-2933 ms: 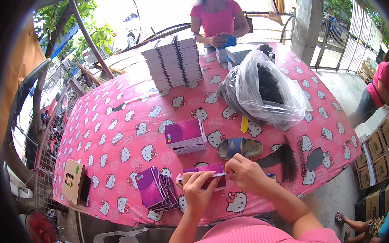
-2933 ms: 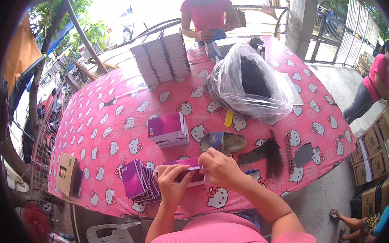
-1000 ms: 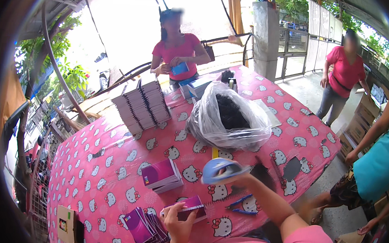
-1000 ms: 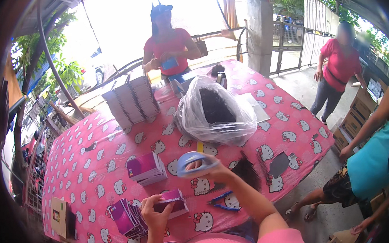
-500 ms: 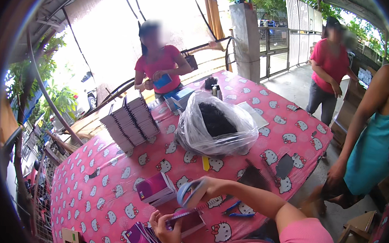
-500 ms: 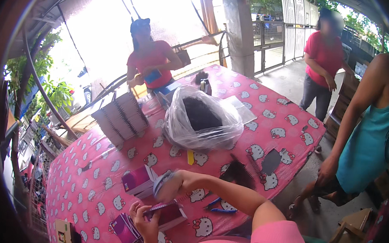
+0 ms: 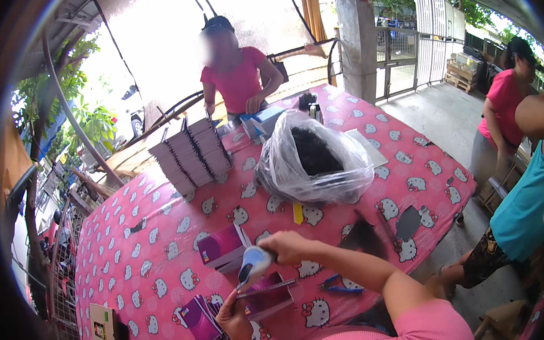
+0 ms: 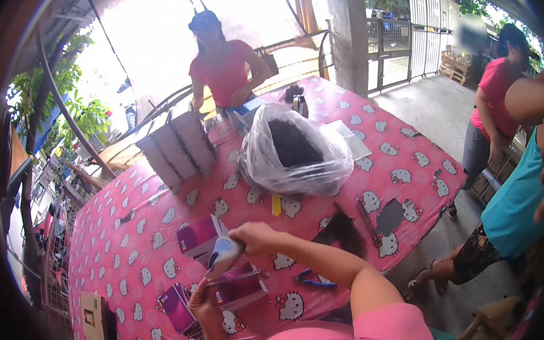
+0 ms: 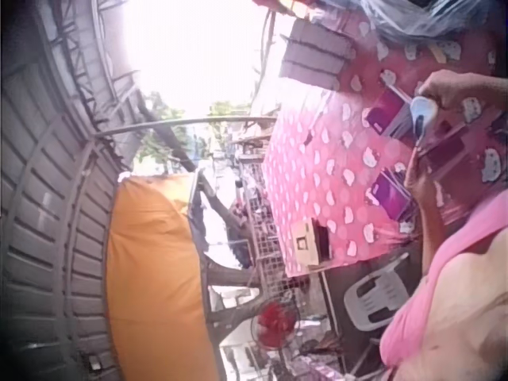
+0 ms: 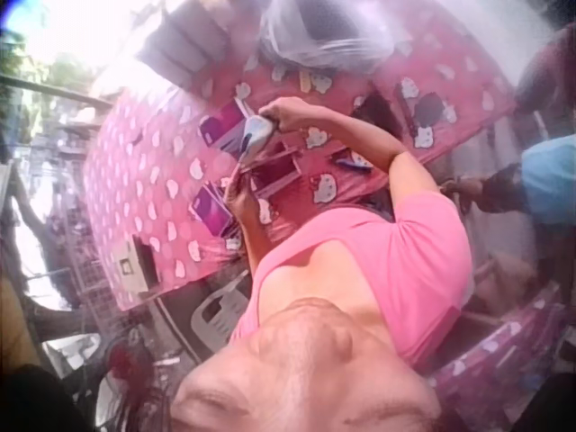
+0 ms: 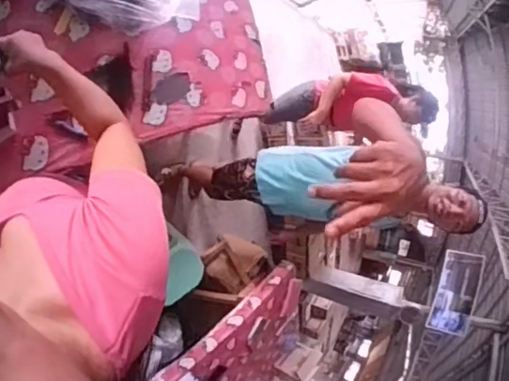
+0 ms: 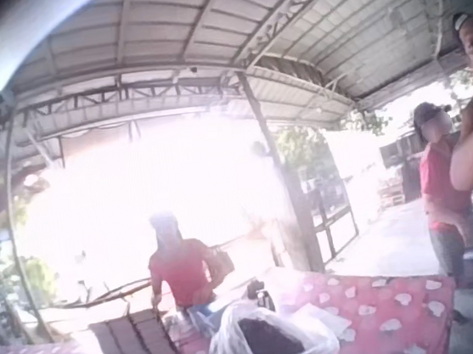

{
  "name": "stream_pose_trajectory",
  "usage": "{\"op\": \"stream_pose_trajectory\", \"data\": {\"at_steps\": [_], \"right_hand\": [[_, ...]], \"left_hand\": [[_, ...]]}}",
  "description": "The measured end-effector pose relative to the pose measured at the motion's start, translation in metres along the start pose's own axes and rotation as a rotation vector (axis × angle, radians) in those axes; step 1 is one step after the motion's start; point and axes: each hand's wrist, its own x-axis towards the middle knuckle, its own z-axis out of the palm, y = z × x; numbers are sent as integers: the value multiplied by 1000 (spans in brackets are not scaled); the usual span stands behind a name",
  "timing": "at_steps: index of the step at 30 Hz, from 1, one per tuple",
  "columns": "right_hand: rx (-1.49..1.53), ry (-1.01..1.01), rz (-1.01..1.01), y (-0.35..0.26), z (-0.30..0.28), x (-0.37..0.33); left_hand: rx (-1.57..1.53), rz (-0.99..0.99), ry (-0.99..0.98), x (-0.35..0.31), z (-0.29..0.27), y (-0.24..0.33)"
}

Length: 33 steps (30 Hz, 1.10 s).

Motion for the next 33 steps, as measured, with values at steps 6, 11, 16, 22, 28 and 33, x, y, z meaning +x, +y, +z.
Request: {"op": "stream_pose_trajectory", "data": {"at_steps": [6,11,16,22,28,33], "right_hand": [[159,-35,74,-11,-6,-8],[-361,-34,265,68,34,-51],[215,322,194,21,-27,-63],[197,260,-304,-77,5,-62],[280,228,-378,-77,12,-62],[203,277,-468,-88,20,-61]], "left_hand": [[47,8,-7,-2,-7,7],[-97,-22,-14,-4,11,13],[26,20,-102,-16,29,37],[-56,17,-185,-29,47,56],[-57,-76,-195,-37,40,63],[-7,-34,-113,-45,37,69]]}}
